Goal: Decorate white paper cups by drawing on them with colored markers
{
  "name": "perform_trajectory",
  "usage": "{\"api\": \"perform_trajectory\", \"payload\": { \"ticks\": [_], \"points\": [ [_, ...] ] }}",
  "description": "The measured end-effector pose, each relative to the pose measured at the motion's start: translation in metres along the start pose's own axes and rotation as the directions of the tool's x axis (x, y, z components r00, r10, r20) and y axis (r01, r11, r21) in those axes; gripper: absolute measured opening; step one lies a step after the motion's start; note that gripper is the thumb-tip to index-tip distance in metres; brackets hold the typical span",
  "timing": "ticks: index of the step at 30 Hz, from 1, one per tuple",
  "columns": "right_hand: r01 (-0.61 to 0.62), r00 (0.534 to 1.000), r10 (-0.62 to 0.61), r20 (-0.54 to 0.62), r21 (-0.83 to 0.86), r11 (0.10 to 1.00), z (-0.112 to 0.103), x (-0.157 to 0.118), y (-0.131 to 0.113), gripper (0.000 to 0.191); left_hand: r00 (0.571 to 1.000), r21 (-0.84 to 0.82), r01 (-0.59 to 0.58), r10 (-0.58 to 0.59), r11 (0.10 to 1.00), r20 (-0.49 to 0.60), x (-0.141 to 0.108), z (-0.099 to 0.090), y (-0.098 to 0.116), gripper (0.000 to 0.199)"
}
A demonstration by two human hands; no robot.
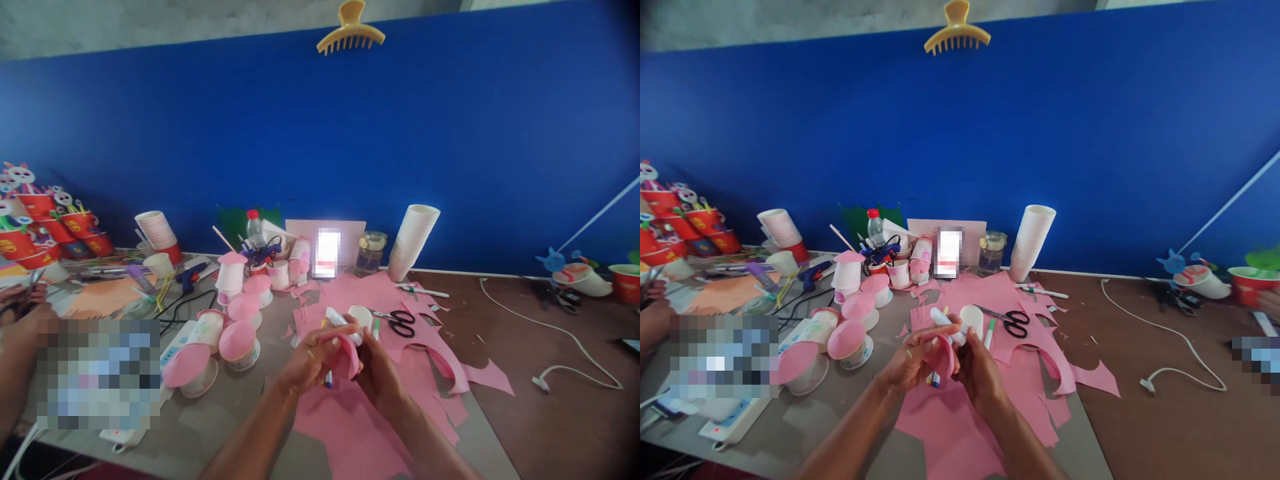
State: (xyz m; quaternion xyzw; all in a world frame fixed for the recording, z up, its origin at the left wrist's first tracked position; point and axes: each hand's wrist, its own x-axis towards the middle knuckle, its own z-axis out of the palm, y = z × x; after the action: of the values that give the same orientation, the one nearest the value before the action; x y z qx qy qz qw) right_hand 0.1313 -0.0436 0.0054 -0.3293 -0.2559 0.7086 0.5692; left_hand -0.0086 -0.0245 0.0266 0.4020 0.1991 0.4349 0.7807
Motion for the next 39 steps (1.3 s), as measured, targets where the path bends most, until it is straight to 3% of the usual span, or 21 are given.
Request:
{"api": "perform_trajectory", "payload": {
  "ticks": [3,8,14,20,23,29,31,34,36,39],
  "points": [
    [0.046,0.996,-0.044,0.073,-0.014,0.999,0.001,-0.001,-0.002,0.034,1.000,0.004,-0.011,0.011,1.000,0.012,0.000,-0.001,-0.001,0.045],
    [0.000,1.000,-0.001,-0.031,-0.008,1.000,-0.002,0.002,0.001,0.040,1.000,0.010,0.006,-0.006,1.000,0.013,0.000,-0.002,-0.001,0.046],
    [0.073,0.996,-0.071,0.044,-0.044,0.996,0.005,-0.005,-0.010,0.040,1.000,0.002,0.016,-0.016,1.000,-0.002,-0.002,0.002,0.002,0.047],
    [0.072,0.997,-0.072,-0.007,-0.074,0.995,0.006,-0.009,-0.011,0.029,1.000,-0.006,0.018,-0.018,1.000,0.013,-0.001,0.007,0.001,0.042],
    [0.161,0.984,-0.165,-0.063,-0.060,0.985,0.000,-0.004,-0.017,0.029,0.999,-0.024,-0.027,0.026,0.999,-0.025,-0.002,0.006,0.002,0.038],
    [0.446,0.889,-0.445,-0.108,-0.011,0.895,-0.004,-0.007,-0.047,0.032,0.975,-0.089,-0.140,0.122,0.986,-0.184,0.001,0.005,0.011,0.045],
    [0.518,0.841,-0.526,-0.124,-0.093,0.850,-0.005,-0.011,-0.047,0.027,0.949,-0.114,-0.190,0.152,0.975,-0.276,0.004,0.004,0.012,0.045],
    [0.587,0.739,-0.660,-0.135,-0.352,0.729,-0.008,-0.016,-0.032,0.023,0.899,-0.111,-0.251,0.189,0.962,-0.395,0.007,0.002,0.008,0.042],
    [0.611,0.671,-0.740,-0.045,-0.532,0.586,-0.011,-0.018,-0.018,0.023,0.889,-0.076,-0.235,0.183,0.969,-0.421,0.008,0.003,0.005,0.041],
    [0.673,0.605,-0.765,0.222,-0.656,0.342,-0.013,-0.015,-0.003,0.023,0.895,-0.021,-0.189,0.163,0.982,-0.415,0.007,0.009,0.002,0.040]
  ]
}}
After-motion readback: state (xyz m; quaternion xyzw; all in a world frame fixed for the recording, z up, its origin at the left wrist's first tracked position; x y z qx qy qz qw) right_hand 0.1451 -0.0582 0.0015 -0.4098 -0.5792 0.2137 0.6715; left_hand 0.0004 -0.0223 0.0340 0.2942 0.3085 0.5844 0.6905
